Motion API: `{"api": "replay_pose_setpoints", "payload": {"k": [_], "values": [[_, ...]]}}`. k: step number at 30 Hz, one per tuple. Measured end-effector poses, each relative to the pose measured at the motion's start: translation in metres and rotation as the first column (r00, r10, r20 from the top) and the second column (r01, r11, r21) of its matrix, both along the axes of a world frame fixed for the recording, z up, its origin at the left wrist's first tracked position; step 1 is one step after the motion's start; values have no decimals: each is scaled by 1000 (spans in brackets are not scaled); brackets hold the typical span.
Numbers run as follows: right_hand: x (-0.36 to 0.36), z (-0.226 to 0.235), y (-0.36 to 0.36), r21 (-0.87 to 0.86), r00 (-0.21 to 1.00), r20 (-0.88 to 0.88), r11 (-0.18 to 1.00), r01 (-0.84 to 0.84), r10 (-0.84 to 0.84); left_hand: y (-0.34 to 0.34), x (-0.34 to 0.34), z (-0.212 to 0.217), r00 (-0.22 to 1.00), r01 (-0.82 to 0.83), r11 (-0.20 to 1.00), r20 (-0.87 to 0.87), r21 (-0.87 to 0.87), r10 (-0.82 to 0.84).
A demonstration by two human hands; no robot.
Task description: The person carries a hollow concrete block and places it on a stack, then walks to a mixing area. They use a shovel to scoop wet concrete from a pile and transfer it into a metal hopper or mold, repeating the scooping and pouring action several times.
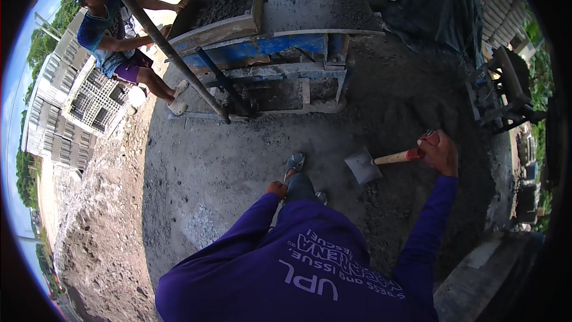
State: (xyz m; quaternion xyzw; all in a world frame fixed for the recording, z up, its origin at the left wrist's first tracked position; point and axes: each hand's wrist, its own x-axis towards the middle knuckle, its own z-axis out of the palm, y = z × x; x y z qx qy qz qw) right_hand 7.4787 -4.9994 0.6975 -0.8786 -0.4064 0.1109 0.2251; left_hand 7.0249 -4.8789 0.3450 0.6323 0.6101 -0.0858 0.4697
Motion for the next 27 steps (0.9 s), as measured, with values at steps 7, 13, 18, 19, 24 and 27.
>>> {"api": "replay_pose_setpoints", "payload": {"k": [7,13,18,19,24,27], "values": [[1,-2,2,-8,1000,-3,1000,2,-2,-3,1,6,997,-72,997,26,-10,73],[1,1,-3,6,1000,-14,1000,-15,15,-3,4,7,1000,-8,999,-26,-37,7],[-1,1,-1,-8,1000,-7,1000,15,-15,-4,2,0,986,-150,987,69,-51,153],[0,0,0,-26,1000,23,1000,-9,9,-4,2,1,989,-128,990,67,-61,132],[-3,1,0,-46,1000,4,999,13,-13,-2,-5,-7,996,-52,999,69,-16,53],[-1,-3,-1,-53,1000,29,999,-7,8,-1,-8,-9,993,-98,993,53,-66,102]]}}
